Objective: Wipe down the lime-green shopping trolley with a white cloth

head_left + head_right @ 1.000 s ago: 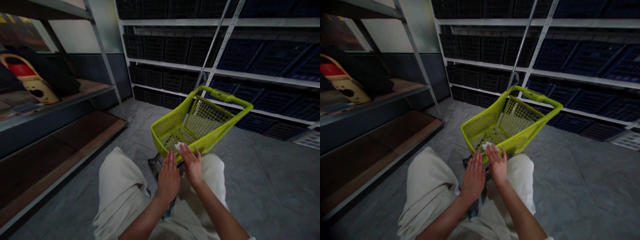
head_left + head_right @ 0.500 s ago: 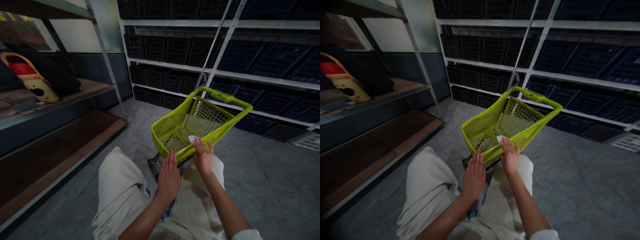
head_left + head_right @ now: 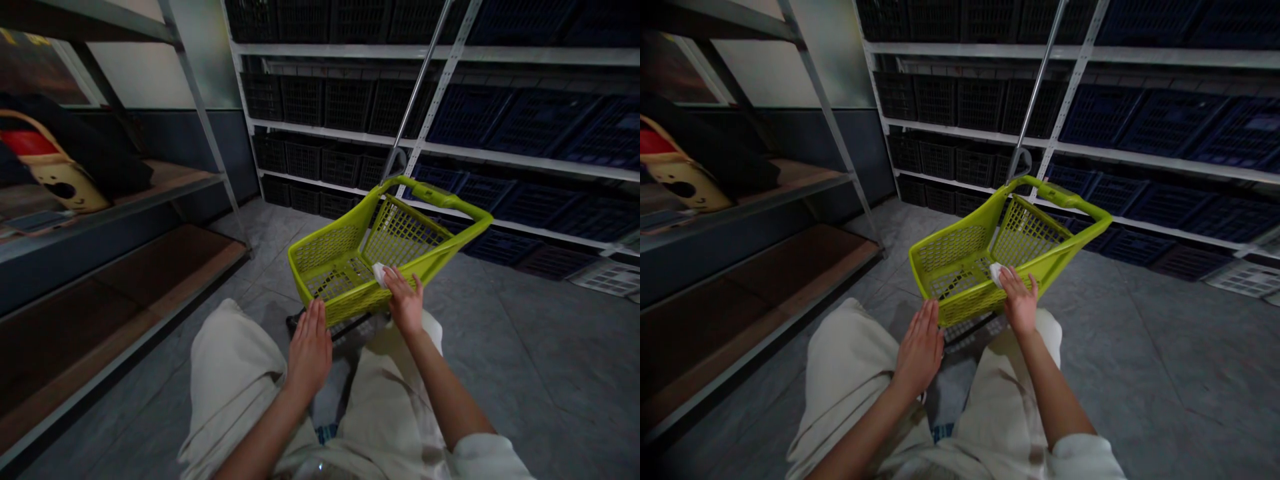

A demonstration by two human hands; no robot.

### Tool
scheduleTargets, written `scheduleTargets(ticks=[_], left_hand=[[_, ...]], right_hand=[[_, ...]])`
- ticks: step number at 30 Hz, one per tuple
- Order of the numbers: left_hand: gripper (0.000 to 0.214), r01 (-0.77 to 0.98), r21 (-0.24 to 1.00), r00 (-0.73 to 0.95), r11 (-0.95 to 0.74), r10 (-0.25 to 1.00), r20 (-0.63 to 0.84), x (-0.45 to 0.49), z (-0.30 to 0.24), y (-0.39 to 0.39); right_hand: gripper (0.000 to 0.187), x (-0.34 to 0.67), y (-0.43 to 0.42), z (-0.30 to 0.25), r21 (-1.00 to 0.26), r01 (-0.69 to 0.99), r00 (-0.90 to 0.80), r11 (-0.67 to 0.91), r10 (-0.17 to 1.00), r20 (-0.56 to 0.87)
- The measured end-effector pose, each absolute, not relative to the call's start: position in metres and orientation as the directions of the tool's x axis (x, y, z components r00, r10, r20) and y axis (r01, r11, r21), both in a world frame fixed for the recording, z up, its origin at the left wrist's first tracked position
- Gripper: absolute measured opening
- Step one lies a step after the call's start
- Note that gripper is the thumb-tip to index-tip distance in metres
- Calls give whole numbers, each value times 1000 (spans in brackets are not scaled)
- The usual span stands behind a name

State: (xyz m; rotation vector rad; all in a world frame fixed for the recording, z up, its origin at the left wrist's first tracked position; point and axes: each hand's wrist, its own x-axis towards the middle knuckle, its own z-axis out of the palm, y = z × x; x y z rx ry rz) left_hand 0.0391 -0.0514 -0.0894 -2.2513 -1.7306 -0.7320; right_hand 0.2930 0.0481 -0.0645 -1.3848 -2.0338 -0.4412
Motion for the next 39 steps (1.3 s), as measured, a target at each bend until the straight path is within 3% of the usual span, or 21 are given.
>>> scheduleTargets(ticks=[10,13,18,24,30,39], left_hand=[[58,954,93,219,-286,873,436,39,-35,-45],[67,875,83,408,-476,821,400,67,-19,-19],[72,658,12,699,-753,617,361,98,-21,24],[69,603,-31,756,-797,558,343,96,-36,35],[67,612,-46,753,-790,564,339,95,-41,48],[62,611,-88,752,-786,543,373,81,-41,75]], right_hand=[[76,274,25,-58,-110,900,-262,421,727,635],[76,275,21,-55,-80,901,-289,427,727,623],[66,305,29,-49,86,882,-422,464,696,581],[57,412,85,-18,208,935,-355,289,705,615],[56,442,126,-5,144,982,-186,118,682,707],[57,331,91,-47,177,856,-488,485,649,584]])
